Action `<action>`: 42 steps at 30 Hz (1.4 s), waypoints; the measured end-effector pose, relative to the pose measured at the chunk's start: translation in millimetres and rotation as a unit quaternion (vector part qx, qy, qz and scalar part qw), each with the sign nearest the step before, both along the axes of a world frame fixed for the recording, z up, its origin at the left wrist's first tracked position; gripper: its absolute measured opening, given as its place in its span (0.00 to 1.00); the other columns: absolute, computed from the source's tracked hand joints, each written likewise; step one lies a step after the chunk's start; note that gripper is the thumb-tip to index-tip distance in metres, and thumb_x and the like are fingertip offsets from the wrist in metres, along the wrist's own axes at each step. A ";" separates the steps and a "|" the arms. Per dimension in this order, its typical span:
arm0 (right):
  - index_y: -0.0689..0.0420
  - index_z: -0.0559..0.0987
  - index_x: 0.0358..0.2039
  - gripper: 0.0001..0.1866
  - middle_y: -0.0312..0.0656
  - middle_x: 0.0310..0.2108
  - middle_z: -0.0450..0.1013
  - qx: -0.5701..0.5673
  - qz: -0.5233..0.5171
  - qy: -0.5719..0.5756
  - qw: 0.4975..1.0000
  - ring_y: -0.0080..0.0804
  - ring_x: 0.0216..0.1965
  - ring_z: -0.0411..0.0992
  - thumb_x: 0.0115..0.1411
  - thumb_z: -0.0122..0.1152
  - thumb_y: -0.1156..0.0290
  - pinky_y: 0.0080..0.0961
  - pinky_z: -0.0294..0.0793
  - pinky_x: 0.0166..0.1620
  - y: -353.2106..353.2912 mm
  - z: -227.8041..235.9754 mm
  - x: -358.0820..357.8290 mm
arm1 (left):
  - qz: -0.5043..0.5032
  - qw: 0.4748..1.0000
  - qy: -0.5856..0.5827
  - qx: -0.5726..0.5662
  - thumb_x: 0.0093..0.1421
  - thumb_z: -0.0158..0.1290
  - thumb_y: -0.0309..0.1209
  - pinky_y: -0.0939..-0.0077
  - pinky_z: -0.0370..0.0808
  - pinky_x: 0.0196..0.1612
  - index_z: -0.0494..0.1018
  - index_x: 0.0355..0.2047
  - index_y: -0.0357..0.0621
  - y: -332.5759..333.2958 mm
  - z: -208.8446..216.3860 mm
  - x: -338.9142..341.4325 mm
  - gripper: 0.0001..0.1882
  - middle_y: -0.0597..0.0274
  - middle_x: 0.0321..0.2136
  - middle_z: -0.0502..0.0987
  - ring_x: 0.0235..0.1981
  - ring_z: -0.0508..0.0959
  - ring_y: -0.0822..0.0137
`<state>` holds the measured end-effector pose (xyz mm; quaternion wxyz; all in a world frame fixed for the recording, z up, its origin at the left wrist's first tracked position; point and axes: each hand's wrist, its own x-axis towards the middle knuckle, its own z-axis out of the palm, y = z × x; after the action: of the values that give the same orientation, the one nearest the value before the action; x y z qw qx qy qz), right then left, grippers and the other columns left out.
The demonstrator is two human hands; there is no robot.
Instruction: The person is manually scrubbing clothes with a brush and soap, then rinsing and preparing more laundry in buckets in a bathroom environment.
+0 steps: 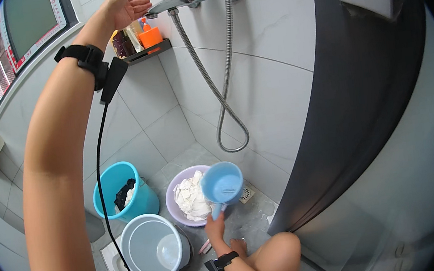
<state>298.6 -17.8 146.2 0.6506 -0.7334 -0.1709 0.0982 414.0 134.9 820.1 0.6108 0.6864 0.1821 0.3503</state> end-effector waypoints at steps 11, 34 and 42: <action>0.59 0.64 0.38 0.12 0.35 0.23 0.61 0.093 0.332 0.351 0.870 0.21 0.18 0.61 0.53 0.49 0.72 0.18 0.63 0.19 -24.8 257.6 56.8 | -0.133 0.981 -0.138 0.004 0.63 0.33 0.44 0.67 0.45 0.63 0.36 0.57 0.25 38.5 25.8 42.9 0.35 0.41 0.59 0.41 0.61 0.45 0.54; 0.57 0.65 0.33 0.07 0.34 0.25 0.61 0.163 0.338 0.371 0.849 0.20 0.18 0.57 0.53 0.49 0.72 0.20 0.58 0.23 -24.7 298.6 48.4 | 0.055 0.868 0.100 -0.484 0.49 0.49 0.59 0.32 0.53 0.49 0.43 0.60 0.51 -32.9 -379.0 -139.6 0.46 0.36 0.58 0.43 0.58 0.49 0.38; 0.55 0.65 0.48 0.21 0.33 0.29 0.67 0.003 0.392 0.198 0.898 0.19 0.24 0.65 0.53 0.51 0.66 0.16 0.62 0.24 -25.9 291.7 41.6 | -0.042 0.807 -0.030 -0.588 0.59 0.36 0.28 0.53 0.73 0.40 0.52 0.47 0.29 -21.5 -410.3 -113.2 0.18 0.40 0.38 0.66 0.35 0.73 0.50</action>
<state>340.2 -43.7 437.9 0.5822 -0.5703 -0.3121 0.4882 300.8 113.4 409.8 0.9168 0.1924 0.3055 0.1707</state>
